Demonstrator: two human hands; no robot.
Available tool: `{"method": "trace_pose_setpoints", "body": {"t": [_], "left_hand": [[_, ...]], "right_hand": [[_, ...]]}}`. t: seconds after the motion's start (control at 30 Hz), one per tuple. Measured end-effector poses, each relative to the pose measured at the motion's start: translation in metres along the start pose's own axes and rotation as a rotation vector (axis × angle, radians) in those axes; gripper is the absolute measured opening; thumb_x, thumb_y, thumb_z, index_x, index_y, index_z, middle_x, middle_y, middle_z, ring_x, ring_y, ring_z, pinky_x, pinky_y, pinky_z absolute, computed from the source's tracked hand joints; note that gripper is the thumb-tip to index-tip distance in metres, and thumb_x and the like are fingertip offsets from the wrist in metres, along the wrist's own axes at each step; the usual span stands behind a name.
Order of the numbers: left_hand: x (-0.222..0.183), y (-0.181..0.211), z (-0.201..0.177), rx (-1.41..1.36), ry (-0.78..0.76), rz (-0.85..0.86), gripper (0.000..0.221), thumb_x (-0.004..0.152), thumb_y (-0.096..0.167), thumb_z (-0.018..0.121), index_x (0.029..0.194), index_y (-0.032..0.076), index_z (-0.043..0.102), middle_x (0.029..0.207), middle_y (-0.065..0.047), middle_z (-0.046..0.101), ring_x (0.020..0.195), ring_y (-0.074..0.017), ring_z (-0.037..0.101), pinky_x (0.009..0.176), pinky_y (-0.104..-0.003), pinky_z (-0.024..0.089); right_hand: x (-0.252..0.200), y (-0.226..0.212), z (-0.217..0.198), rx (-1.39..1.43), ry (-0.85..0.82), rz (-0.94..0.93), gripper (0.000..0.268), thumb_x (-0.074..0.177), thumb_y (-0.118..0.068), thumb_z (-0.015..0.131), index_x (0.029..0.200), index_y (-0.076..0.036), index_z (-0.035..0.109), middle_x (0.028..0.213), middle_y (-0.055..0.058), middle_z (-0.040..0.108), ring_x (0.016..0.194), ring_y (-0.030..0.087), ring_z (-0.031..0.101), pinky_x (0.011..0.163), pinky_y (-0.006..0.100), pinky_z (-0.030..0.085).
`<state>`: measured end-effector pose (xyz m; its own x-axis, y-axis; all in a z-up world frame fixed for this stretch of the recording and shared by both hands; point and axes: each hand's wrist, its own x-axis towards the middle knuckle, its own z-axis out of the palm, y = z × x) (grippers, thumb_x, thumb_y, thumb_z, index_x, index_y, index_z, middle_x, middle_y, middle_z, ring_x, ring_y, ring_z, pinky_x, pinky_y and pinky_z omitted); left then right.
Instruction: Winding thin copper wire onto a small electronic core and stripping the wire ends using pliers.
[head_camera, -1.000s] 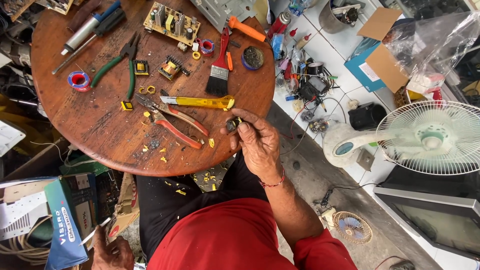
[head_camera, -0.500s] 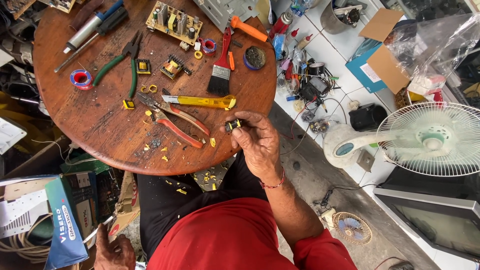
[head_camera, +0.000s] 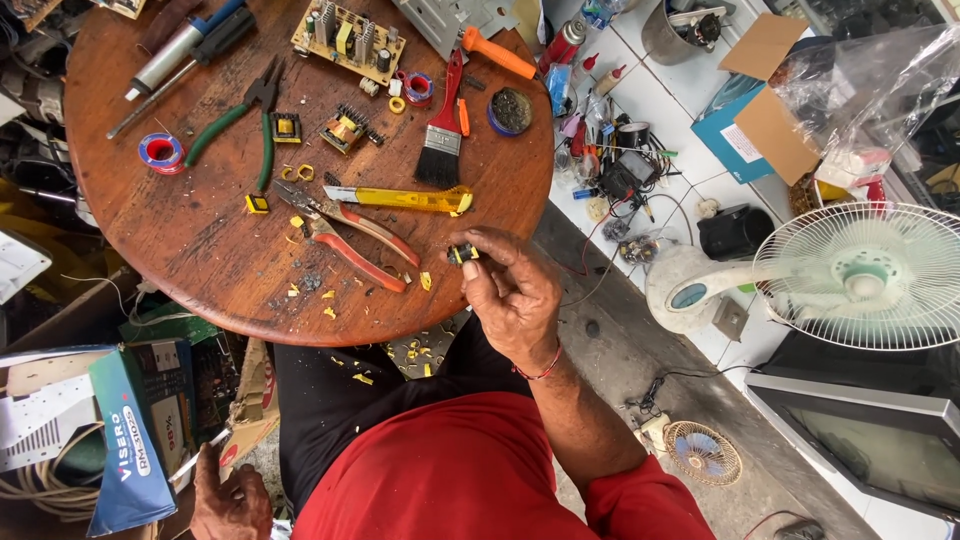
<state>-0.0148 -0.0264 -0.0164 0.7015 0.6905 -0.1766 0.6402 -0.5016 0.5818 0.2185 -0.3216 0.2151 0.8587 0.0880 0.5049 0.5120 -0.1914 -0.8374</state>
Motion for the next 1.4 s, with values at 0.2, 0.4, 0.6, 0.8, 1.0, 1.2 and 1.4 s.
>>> {"method": "trace_pose_setpoints", "body": {"t": [0.2,0.4,0.6,0.8,1.0,1.2,1.4], "left_hand": [[0.0,0.001,-0.001,-0.024,0.001,-0.012,0.064,0.099,0.02,0.061,0.163,0.014,0.059,0.101,-0.017,0.077,0.09,-0.0352,0.073,0.08,-0.048,0.056],[-0.001,0.018,-0.01,-0.08,-0.041,-0.042,0.065,0.099,0.017,0.062,0.164,0.009,0.055,0.11,-0.019,0.075,0.09,-0.0319,0.072,0.089,-0.046,0.056],[-0.001,0.022,-0.013,-0.11,-0.058,-0.033,0.065,0.098,0.017,0.062,0.162,0.009,0.055,0.114,-0.02,0.074,0.091,-0.0342,0.072,0.092,-0.047,0.055],[0.001,0.015,-0.007,-0.06,-0.053,-0.026,0.066,0.099,0.018,0.063,0.164,0.011,0.055,0.109,-0.022,0.075,0.09,-0.0358,0.072,0.092,-0.049,0.055],[0.004,0.01,-0.003,-0.067,-0.046,-0.011,0.066,0.099,0.019,0.063,0.163,0.01,0.056,0.11,-0.021,0.075,0.089,-0.0353,0.072,0.09,-0.05,0.056],[0.006,-0.003,0.004,-0.067,-0.041,0.03,0.067,0.098,0.02,0.065,0.164,0.011,0.056,0.108,-0.019,0.075,0.089,-0.0347,0.072,0.091,-0.049,0.056],[0.008,-0.011,0.01,-0.017,-0.046,0.022,0.069,0.097,0.021,0.066,0.164,0.014,0.056,0.105,-0.019,0.076,0.089,-0.0361,0.073,0.091,-0.051,0.055]], "right_hand": [[-0.002,0.004,-0.004,-0.185,-0.007,-0.023,0.022,0.104,-0.007,0.057,0.122,-0.004,0.069,0.121,0.015,0.071,0.088,0.016,0.074,0.072,0.023,0.062],[0.0,-0.002,0.001,-0.15,-0.02,-0.021,0.021,0.103,-0.003,0.052,0.115,0.0,0.068,0.117,0.017,0.067,0.097,0.023,0.072,0.084,0.029,0.068],[-0.001,-0.003,0.001,-0.134,-0.012,0.04,0.02,0.101,-0.001,0.053,0.115,-0.001,0.067,0.119,0.014,0.065,0.094,0.021,0.072,0.082,0.028,0.066],[0.002,-0.01,0.0,-0.168,-0.044,0.077,0.021,0.101,-0.003,0.053,0.116,-0.005,0.068,0.12,0.009,0.066,0.087,0.015,0.072,0.071,0.023,0.056],[0.003,-0.008,0.002,-0.176,-0.053,0.031,0.023,0.104,-0.001,0.047,0.115,0.0,0.068,0.116,0.013,0.067,0.085,0.02,0.076,0.077,0.027,0.064],[0.0,-0.004,0.002,-0.14,-0.052,-0.002,0.024,0.109,-0.005,0.045,0.123,0.001,0.064,0.121,0.016,0.065,0.086,0.021,0.073,0.086,0.032,0.07],[-0.001,-0.006,0.0,-0.197,-0.079,0.026,0.027,0.113,-0.01,0.042,0.126,-0.001,0.063,0.125,0.014,0.064,0.072,0.018,0.074,0.079,0.03,0.066]]}}
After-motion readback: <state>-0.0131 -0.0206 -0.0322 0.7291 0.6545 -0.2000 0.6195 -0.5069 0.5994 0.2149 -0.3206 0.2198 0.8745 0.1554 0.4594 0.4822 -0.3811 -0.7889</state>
